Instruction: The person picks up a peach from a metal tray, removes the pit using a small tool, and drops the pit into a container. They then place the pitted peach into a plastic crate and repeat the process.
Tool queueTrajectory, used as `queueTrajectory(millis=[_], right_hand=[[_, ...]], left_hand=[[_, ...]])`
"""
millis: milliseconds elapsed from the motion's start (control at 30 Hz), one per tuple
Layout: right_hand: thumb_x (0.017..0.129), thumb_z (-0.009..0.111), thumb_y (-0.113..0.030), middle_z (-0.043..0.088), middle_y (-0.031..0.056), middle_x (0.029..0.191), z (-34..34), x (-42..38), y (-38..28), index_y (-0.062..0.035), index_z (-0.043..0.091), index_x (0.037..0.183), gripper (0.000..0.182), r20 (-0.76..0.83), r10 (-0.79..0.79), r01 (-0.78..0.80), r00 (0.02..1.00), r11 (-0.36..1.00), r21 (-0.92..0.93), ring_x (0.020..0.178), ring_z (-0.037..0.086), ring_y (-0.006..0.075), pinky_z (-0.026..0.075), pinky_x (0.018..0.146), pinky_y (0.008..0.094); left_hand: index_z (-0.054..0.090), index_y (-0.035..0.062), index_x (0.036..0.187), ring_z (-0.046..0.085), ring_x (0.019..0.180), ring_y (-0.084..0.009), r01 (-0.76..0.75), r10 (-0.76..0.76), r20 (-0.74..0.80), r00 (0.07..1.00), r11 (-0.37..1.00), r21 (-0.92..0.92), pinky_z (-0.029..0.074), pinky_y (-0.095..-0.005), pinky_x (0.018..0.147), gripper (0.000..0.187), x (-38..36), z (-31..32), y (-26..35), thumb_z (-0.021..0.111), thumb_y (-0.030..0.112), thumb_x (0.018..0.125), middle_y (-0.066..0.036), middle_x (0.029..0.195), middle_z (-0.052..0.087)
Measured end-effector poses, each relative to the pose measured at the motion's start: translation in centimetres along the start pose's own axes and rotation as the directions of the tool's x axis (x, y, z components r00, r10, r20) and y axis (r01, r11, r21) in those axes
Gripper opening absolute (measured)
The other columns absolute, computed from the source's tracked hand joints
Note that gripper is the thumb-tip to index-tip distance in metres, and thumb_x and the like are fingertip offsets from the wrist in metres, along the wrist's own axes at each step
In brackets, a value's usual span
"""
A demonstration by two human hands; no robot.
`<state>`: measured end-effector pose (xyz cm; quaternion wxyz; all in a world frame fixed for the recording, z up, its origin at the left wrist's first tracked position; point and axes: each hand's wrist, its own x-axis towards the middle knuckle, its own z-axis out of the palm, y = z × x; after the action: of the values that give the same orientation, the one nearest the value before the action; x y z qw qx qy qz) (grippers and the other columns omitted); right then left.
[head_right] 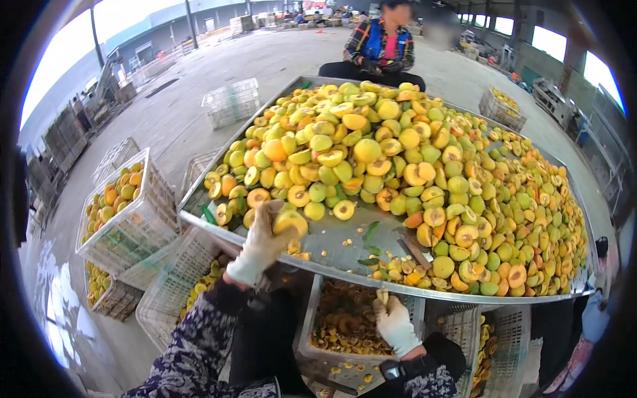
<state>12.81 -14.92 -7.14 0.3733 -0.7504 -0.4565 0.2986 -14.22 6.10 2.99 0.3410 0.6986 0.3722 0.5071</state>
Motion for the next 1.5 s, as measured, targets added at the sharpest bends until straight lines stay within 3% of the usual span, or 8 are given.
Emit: queueTrajectory(millis=[67,333,667,733,933,1033,1400,1500], right_hand=[[0.098,0.053,-0.036,0.062,0.0162,0.077,-1.8,-1.3,-5.0,0.0012,0.057,0.104,0.038,0.048,-0.145,0.138,0.988,0.981,0.134,0.071,0.063,0.0255,0.048,0.064,0.0355],[0.098,0.053,-0.042,0.06,0.0057,0.078,-5.6,-1.6,-9.6,0.0001,0.053,0.111,0.044,0.083,-0.23,0.165,0.97,0.868,0.468,0.065,0.054,0.0125,0.047,0.061,0.0288],[0.093,0.058,-0.017,0.058,0.023,0.073,-5.2,1.3,-5.7,0.0006,0.05,0.102,0.021,-0.096,-0.315,0.316,0.944,0.949,-0.002,0.07,0.06,0.0439,0.048,0.06,0.0473],[0.091,0.058,-0.015,0.058,0.0237,0.072,-4.9,1.5,-5.2,0.0019,0.049,0.103,0.023,-0.055,-0.33,0.325,0.942,0.942,-0.08,0.068,0.06,0.0436,0.048,0.059,0.048],[0.088,0.058,-0.013,0.057,0.0249,0.068,-4.7,1.7,-5.4,0.0052,0.046,0.105,0.027,0.048,-0.385,0.388,0.922,0.912,-0.136,0.063,0.06,0.0431,0.048,0.057,0.0494],[0.089,0.057,-0.013,0.057,0.026,0.073,-4.5,1.9,-4.9,0.005,0.045,0.105,0.027,0.081,-0.377,0.385,0.923,0.915,-0.119,0.067,0.06,0.0443,0.048,0.058,0.0497],[0.088,0.058,-0.016,0.059,0.0272,0.076,-3.8,1.7,-5.3,0.0081,0.046,0.101,0.029,0.157,-0.256,0.289,0.954,0.926,-0.242,0.068,0.062,0.0416,0.05,0.059,0.0468],[0.089,0.057,-0.014,0.061,0.0262,0.082,-3.4,2.1,-5.2,0.0057,0.047,0.103,0.026,-0.043,-0.386,0.383,0.922,0.922,-0.059,0.068,0.063,0.0418,0.05,0.057,0.047]], left_hand=[[0.038,0.0042,0.134,0.06,0.092,-0.0163,0.388,-0.276,0.274,0.921,0.7,-0.599,0.057,-0.0345,0.068,0.059,-2.1,2.6,5.4,0.07,0.014,0.086,-0.008,0.103,0.058],[0.034,0.0091,0.143,0.056,0.112,-0.0273,0.69,-0.193,0.664,0.722,0.128,-0.713,0.051,-0.0425,0.09,0.055,-5.4,12.7,4.5,0.053,0.006,0.09,-0.012,0.128,0.051],[0.02,-0.003,0.148,0.039,0.129,-0.0203,0.461,-0.075,0.601,0.796,0.718,-0.521,0.03,-0.0329,0.109,0.065,-6.3,17.0,3.6,0.051,0.008,0.092,-0.014,0.145,0.032],[0.021,-0.0046,0.146,0.04,0.127,-0.0197,-0.233,0.313,0.5,0.807,0.948,-0.217,0.033,-0.0328,0.107,0.063,-6.3,17.2,2.5,0.051,0.007,0.091,-0.016,0.141,0.037],[0.028,-0.0079,0.14,0.055,0.11,-0.0281,0.341,-0.165,0.652,0.74,0.928,-0.152,0.042,-0.0366,0.099,0.056,-4.7,15.7,5.1,0.047,-0.001,0.088,-0.022,0.123,0.053],[0.029,-0.0085,0.139,0.058,0.104,-0.0325,-0.189,0.188,0.457,0.869,0.981,-0.042,0.045,-0.038,0.096,0.055,-5.8,16.8,4.0,0.045,-0.003,0.087,-0.025,0.119,0.054],[0.036,-0.0042,0.135,0.055,0.101,-0.0239,-0.17,0.138,0.689,0.712,0.985,-0.021,0.045,-0.0356,0.09,0.048,-4.1,15.4,3.2,0.048,0.001,0.089,-0.018,0.114,0.053],[0.036,-0.0044,0.137,0.054,0.103,-0.0193,0.183,-0.042,0.563,0.825,0.963,-0.197,0.042,-0.0311,0.094,0.049,-5.1,17.0,3.7,0.048,0.001,0.09,-0.014,0.121,0.05]])
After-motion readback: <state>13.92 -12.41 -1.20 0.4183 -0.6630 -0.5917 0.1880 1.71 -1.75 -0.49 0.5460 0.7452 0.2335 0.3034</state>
